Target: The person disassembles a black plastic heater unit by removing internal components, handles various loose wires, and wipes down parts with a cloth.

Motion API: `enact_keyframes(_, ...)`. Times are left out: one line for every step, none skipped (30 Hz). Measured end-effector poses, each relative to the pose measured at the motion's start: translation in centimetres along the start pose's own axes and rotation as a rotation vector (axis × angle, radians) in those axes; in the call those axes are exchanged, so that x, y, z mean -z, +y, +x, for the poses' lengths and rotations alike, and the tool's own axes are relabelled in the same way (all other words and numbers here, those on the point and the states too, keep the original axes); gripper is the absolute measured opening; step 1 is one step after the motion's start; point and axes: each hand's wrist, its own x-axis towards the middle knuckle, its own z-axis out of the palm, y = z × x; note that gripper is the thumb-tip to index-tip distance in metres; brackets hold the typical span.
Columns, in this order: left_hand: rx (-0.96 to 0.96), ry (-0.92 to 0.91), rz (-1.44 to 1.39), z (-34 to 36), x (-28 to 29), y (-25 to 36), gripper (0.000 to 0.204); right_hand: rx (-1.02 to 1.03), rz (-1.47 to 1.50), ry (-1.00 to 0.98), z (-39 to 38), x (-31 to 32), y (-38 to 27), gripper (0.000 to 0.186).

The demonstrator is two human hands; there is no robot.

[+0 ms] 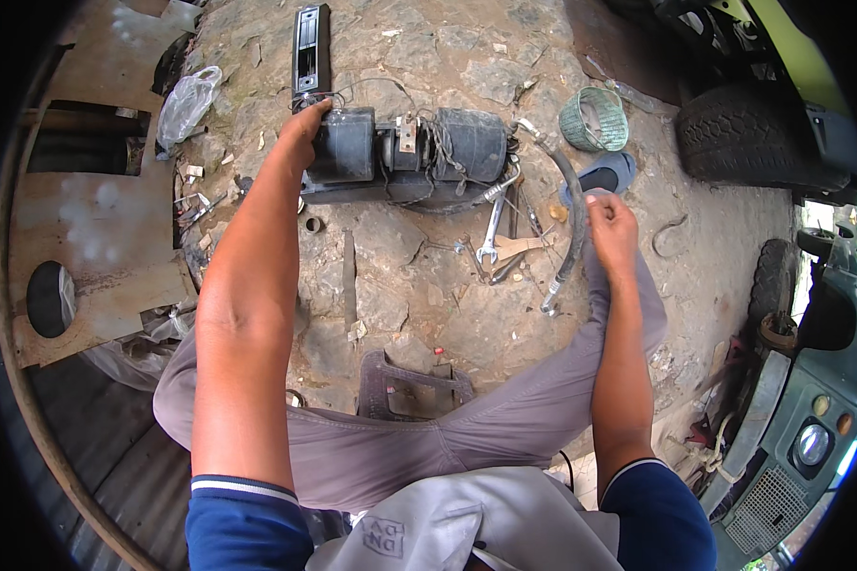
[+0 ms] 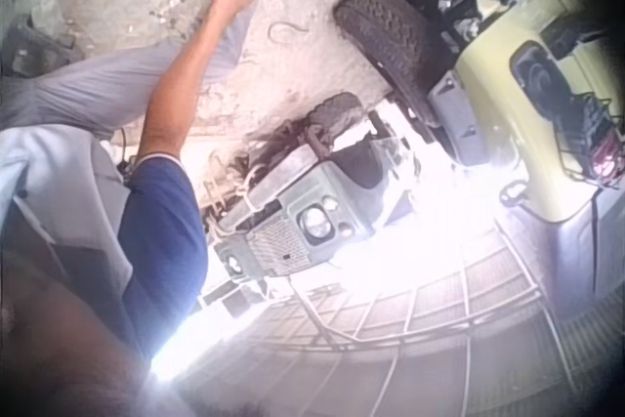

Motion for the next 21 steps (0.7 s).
enact_keyframes(0.007,-0.015,-0.024,0.4,0.5,-0.4,0.048,-0.03,-0.002,0.073,0.3,1.0,0.6,0.022)
enact_keyframes(0.004,-0.016,-0.007,0.4,0.0,-0.2,0.048,-0.052,-0.079,0.003,0.6,1.7,3.1,0.025)
enact_keyframes(-0.001,-0.022,0.012,0.3,-0.8,0.2,0.047,-0.078,-0.153,-0.062,1.0,1.7,7.2,0.029)
enact_keyframes(-0.003,-0.014,0.028,0.2,-0.9,0.3,0.047,-0.099,-0.224,-0.141,0.9,1.5,9.6,0.035)
enact_keyframes(0.012,-0.009,0.012,0.4,-0.1,0.1,0.049,-0.167,-0.177,-0.223,0.3,1.0,9.2,0.041)
enact_keyframes(0.026,-0.006,-0.004,0.6,0.6,-0.1,0.052,-0.237,-0.13,-0.304,-0.9,0.4,8.6,0.047)
enact_keyframes(0.039,-0.003,-0.02,0.8,1.1,-0.3,0.056,-0.307,-0.084,-0.384,-1.6,0.1,8.0,0.055)
enact_keyframes(0.039,-0.02,-0.017,0.7,0.8,-0.1,0.056,-0.361,-0.044,-0.335,-2.0,-0.1,8.6,0.058)
enact_keyframes(0.039,-0.037,-0.014,0.6,0.6,0.0,0.056,-0.393,-0.088,-0.361,-2.2,-0.3,9.2,0.057)
enact_keyframes(0.039,-0.054,-0.01,0.5,0.4,0.1,0.056,-0.425,-0.131,-0.388,-2.3,-0.4,9.7,0.056)
enact_keyframes(0.04,-0.053,-0.007,0.5,0.5,0.2,0.055,-0.453,-0.173,-0.414,-2.3,-0.6,10.1,0.056)
enact_keyframes(0.041,-0.052,-0.003,0.5,0.7,0.2,0.054,-0.476,-0.188,-0.438,-2.4,-1.0,10.5,0.054)
enact_keyframes(0.042,-0.05,0.001,0.5,0.8,0.2,0.054,-0.498,-0.204,-0.462,-2.4,-1.5,10.9,0.052)
enact_keyframes(0.047,-0.076,-0.012,0.3,0.9,0.1,0.05,-0.519,-0.22,-0.489,-2.3,-1.8,11.0,0.051)
enact_keyframes(0.045,-0.092,-0.021,0.1,0.9,0.1,0.049,-0.533,-0.148,-0.509,-2.1,-1.8,11.1,0.048)
enact_keyframes(0.043,-0.109,-0.031,-0.1,0.9,0.1,0.048,-0.547,-0.075,-0.528,-1.9,-1.7,11.2,0.044)
enact_keyframes(0.043,-0.126,-0.036,-0.6,0.7,0.1,0.047,-0.563,0.0,-0.548,-1.9,-1.6,11.3,0.041)
enact_keyframes(0.05,-0.125,-0.007,-0.9,0.7,0.4,0.045,-0.595,0.1,-0.564,-1.8,-1.5,11.4,0.04)
enact_keyframes(0.056,-0.124,0.024,-1.3,0.6,0.8,0.044,-0.627,0.2,-0.578,-1.8,-1.3,11.5,0.038)
enact_keyframes(0.064,-0.125,0.052,-1.3,0.3,0.9,0.042,-0.657,0.298,-0.59,-1.8,-0.9,11.8,0.037)
enact_keyframes(0.062,-0.138,0.038,-1.5,0.3,0.9,0.043,-0.668,0.364,-0.582,-1.8,-0.9,12.4,0.032)
